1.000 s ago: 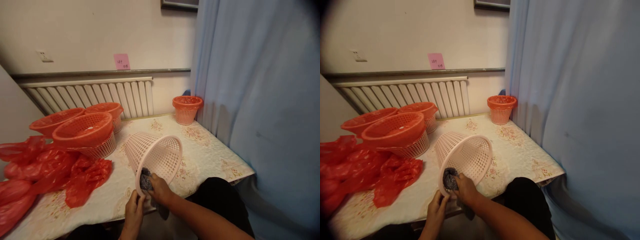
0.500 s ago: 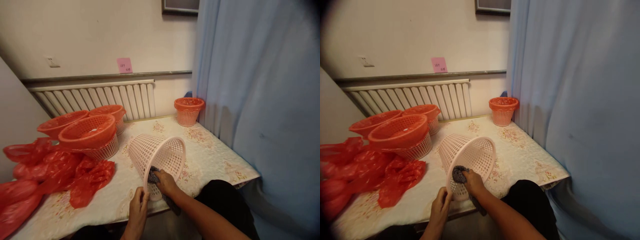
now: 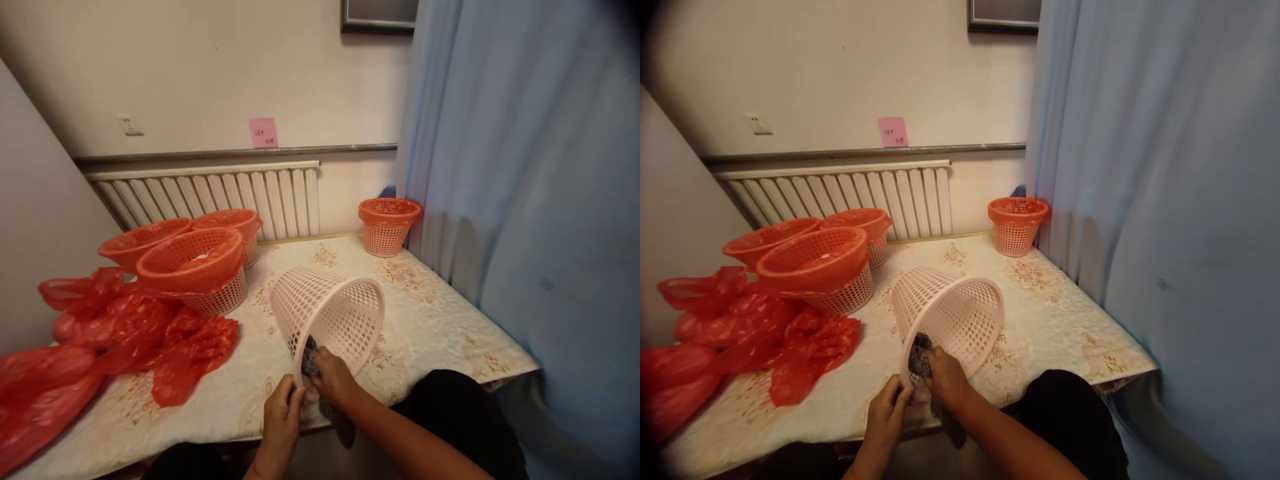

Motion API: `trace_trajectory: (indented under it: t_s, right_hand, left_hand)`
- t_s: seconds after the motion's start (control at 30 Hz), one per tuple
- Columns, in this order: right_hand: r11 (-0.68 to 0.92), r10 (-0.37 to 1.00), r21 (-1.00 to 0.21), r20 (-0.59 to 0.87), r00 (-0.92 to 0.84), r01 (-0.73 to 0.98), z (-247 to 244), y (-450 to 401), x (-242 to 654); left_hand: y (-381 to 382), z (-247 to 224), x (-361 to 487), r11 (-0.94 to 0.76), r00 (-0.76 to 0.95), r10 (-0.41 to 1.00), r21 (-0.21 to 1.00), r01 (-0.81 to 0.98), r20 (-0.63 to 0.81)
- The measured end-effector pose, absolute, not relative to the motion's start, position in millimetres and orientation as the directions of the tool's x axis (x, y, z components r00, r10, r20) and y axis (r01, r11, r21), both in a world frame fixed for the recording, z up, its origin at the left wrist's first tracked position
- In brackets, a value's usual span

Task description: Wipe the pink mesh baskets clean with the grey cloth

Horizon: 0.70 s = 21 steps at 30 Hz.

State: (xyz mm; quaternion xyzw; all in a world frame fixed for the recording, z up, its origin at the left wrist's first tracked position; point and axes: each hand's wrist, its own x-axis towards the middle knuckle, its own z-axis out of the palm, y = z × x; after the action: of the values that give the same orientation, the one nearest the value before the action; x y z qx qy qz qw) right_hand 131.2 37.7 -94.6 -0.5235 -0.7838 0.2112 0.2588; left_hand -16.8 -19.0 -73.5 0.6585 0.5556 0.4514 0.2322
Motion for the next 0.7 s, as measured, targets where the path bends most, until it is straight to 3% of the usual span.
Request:
trace_trajectory:
  t_s: [0.2,0.43,0.57,0.7]
  right_hand:
    - [0.342,0.937,-0.552,0.140,-0.319,0.760,-101,49,140]
    - [0.272,0.962,-0.637,0.157,-0.224,0.721,-112,63,144]
    - [0.286,0.957,-0.720,0.186,-0.221,0.633,-105,62,136]
    - [0.318,0.946,-0.748,0.211,-0.245,0.582,-90,46,122]
  left_hand:
    - [-13,-29,-14,-0.368,0.119,0.921,0.733,0.572,0.370]
    - [-27,-92,-10,-0.195,-0.046,0.970,0.875,0.443,0.240]
    - [-30,-113,-10,-0.134,-0.011,0.989,0.928,0.348,0.146]
    - [-24,-112,-11,-0.150,-0.019,0.985,0.911,0.385,0.170]
